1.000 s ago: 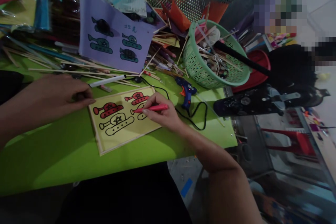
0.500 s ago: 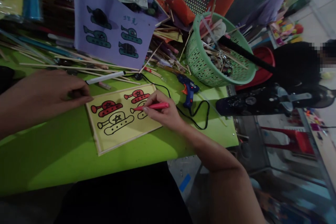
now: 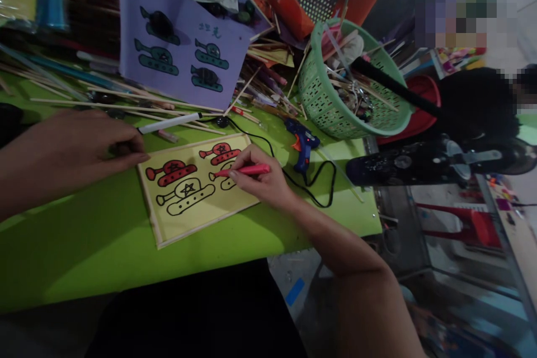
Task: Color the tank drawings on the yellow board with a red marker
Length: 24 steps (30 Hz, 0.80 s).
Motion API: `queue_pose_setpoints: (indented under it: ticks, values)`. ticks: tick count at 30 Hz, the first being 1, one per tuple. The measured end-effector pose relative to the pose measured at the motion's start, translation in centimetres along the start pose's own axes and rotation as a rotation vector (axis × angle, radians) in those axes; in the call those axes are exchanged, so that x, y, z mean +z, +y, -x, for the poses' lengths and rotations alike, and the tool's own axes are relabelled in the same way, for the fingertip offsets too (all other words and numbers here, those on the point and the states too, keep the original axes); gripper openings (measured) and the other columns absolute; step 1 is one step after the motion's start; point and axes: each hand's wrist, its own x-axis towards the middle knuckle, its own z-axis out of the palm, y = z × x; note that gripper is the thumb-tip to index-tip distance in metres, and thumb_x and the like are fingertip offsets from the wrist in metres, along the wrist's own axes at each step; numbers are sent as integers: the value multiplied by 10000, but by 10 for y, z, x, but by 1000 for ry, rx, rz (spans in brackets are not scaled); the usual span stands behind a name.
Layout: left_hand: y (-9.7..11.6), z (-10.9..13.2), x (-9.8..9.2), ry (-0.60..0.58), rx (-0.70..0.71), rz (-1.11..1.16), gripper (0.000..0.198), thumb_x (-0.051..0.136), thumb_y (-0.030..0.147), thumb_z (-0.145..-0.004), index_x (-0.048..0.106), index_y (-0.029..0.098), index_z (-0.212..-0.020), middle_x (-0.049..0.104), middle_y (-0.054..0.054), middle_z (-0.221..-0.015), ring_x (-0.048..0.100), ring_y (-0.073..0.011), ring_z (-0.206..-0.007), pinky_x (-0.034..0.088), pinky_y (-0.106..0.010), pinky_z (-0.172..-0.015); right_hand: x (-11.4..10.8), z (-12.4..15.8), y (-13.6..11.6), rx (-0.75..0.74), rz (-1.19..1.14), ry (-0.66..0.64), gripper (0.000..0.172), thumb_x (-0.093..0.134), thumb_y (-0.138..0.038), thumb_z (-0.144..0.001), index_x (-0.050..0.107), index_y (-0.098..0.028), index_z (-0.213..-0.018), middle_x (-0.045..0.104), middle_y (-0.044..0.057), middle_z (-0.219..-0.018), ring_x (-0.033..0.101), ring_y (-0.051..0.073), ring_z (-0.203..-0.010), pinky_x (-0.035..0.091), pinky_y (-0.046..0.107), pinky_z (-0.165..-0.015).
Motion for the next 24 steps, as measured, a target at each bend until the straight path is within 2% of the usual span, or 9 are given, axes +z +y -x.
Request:
queue_pose_setpoints:
  ticks: [16, 24]
  values:
    - [-5, 1, 3, 7, 43, -30, 258, 588, 496, -978, 737, 308, -882, 796, -39, -840, 716, -307, -869, 432, -426, -733, -1, 0, -1, -11, 1, -26, 328, 961, -523, -956, 764, -264, -910, 711, -12, -831, 634, 169, -701, 512, 328, -609]
    - [2, 0, -1, -39, -24, -23, 239, 582, 489, -941, 718, 305, -872, 779, -55, -862, 700, -330, -889, 434, -447, -800, 0, 1, 0, -6, -10, -17, 295, 955, -484, -974, 763, -263, -940, 726, -13, -842, 668, 171, -714, 526, 323, -614]
